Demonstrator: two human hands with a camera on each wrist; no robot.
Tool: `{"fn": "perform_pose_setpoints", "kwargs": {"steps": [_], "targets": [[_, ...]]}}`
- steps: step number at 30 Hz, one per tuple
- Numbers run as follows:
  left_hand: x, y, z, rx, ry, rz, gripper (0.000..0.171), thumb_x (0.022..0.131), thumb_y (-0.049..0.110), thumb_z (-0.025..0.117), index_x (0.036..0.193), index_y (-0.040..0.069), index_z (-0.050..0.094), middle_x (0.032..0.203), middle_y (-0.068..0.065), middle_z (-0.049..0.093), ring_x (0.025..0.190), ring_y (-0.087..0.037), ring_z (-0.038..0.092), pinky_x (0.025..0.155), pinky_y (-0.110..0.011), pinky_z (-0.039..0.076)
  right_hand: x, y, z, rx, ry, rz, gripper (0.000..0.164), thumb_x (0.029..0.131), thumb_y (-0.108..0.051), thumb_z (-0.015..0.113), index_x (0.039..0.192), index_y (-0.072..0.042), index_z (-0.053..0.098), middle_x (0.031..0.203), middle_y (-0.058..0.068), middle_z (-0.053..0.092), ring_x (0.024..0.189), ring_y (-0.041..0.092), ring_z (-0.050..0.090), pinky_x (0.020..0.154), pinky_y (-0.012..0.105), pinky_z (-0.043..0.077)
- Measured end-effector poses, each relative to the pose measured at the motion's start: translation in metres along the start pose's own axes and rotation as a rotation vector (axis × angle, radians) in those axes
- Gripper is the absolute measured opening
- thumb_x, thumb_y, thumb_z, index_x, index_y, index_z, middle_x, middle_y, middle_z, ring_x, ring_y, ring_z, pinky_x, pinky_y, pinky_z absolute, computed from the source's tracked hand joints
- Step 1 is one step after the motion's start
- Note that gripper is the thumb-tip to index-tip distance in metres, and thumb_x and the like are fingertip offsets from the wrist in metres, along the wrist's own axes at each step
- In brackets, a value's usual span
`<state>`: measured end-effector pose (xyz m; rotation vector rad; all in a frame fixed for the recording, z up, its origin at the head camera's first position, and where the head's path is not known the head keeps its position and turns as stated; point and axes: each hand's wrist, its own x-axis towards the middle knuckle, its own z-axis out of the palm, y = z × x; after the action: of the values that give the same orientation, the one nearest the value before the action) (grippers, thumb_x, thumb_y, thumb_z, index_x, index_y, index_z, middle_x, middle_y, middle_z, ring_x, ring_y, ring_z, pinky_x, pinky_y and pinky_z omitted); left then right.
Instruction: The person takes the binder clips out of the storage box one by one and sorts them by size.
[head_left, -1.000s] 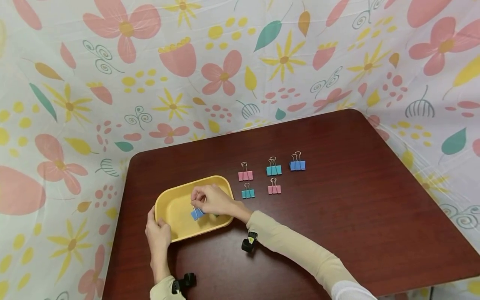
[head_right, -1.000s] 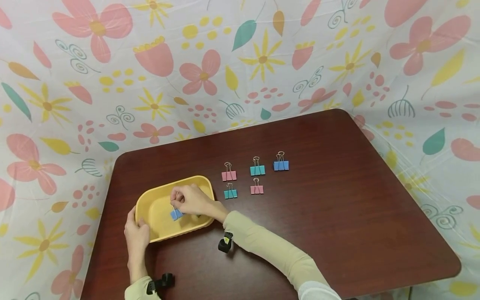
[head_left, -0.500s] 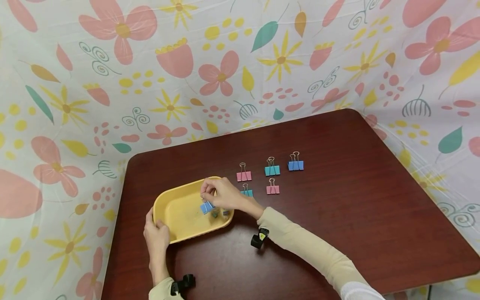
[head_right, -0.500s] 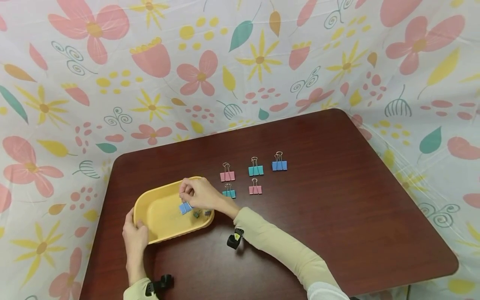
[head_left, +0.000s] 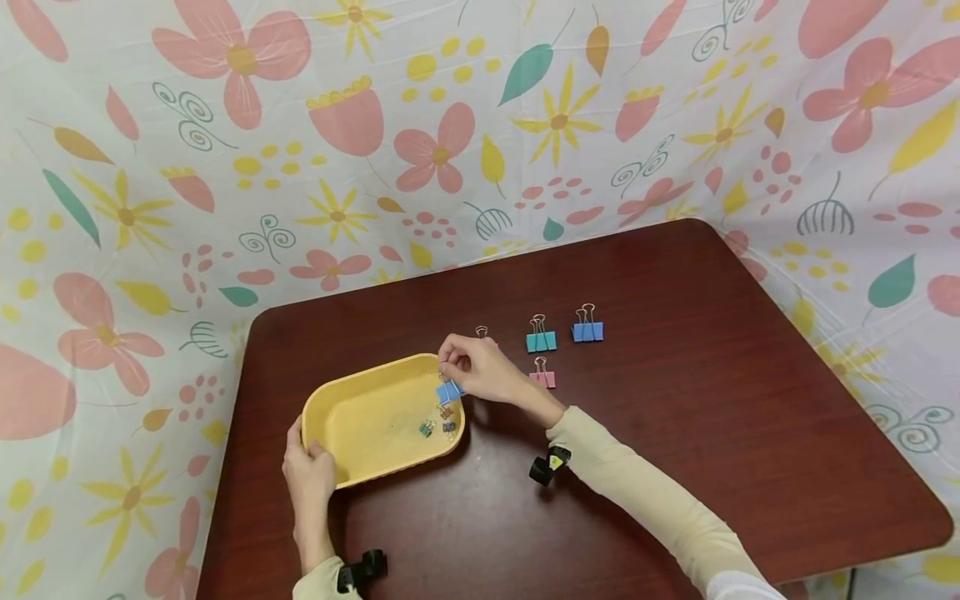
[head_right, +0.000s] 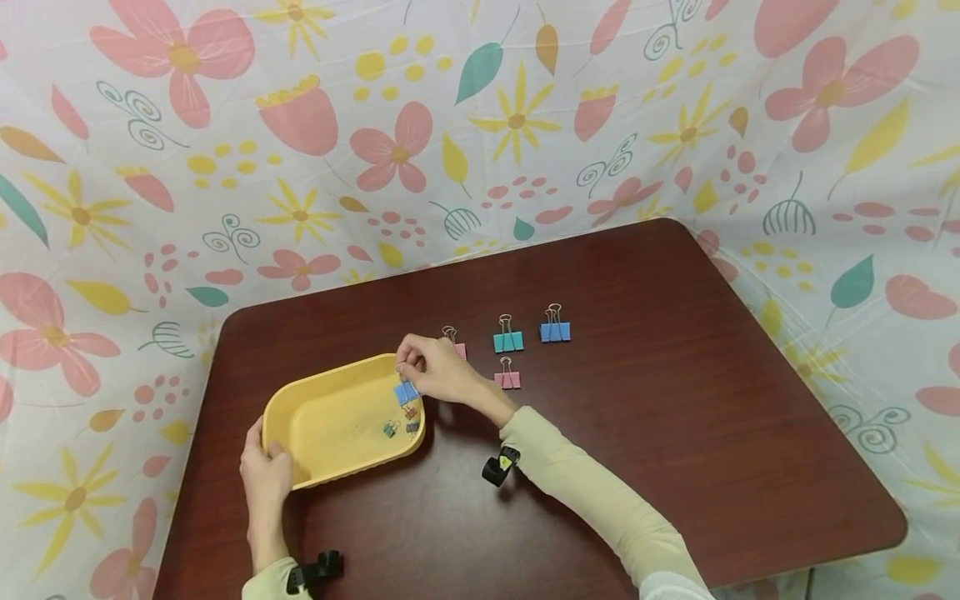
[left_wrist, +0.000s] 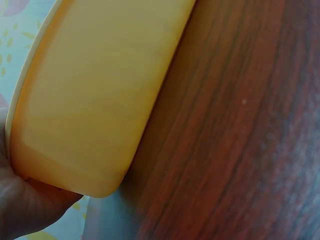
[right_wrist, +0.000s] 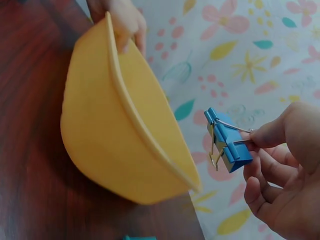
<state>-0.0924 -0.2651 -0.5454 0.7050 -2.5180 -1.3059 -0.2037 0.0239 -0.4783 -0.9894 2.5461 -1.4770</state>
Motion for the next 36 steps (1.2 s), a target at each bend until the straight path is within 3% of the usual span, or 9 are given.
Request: {"fn": "perform_pose_setpoints", "kwargs": {"steps": [9, 15, 21, 36], "targets": [[0.003, 0.000, -0.001, -0.005, 0.005, -0.003, 0.050, 0.093, 0.005, 0.030, 0.143, 0.014, 0.032, 0.132, -0.024, 0.045, 0.099, -0.034, 0.052, 0.078, -0.045, 0.043, -0.016, 0.020, -0.025, -0.002, 0.074, 0.048, 0.005, 0.089, -0.017, 0.057, 0.088, -0.012, 0.060, 0.072, -0.005, 0.064, 0.059, 0.009, 0.052, 0.054, 0.023, 0.043], [0.003, 0.001, -0.001, -0.005, 0.002, -0.005, 0.050, 0.094, 0.006, 0.030, 0.143, 0.015, 0.031, 0.132, -0.024, 0.045, 0.100, -0.034, 0.052, 0.079, -0.046, 0.043, -0.028, 0.031, -0.037, 0.007, 0.113, 0.123, 0.003, 0.089, -0.018, 0.058, 0.087, -0.016, 0.059, 0.072, -0.006, 0.063, 0.060, 0.010, 0.054, 0.054, 0.024, 0.045], [0.002, 0.001, -0.001, -0.012, 0.004, -0.009, 0.050, 0.094, 0.006, 0.030, 0.143, 0.016, 0.032, 0.132, -0.023, 0.046, 0.100, -0.034, 0.052, 0.079, -0.046, 0.043, -0.040, 0.038, -0.047, 0.040, 0.136, 0.160, 0.006, 0.089, -0.019, 0.059, 0.088, -0.013, 0.061, 0.073, 0.001, 0.064, 0.062, 0.015, 0.055, 0.057, 0.028, 0.045], [0.001, 0.000, 0.001, -0.020, -0.001, -0.014, 0.050, 0.094, 0.006, 0.030, 0.143, 0.017, 0.031, 0.131, -0.023, 0.046, 0.099, -0.034, 0.053, 0.078, -0.046, 0.044, -0.072, 0.051, -0.085, -0.026, 0.207, 0.228, 0.003, 0.087, -0.016, 0.061, 0.088, -0.013, 0.061, 0.072, 0.001, 0.063, 0.063, 0.014, 0.054, 0.058, 0.026, 0.045]]}}
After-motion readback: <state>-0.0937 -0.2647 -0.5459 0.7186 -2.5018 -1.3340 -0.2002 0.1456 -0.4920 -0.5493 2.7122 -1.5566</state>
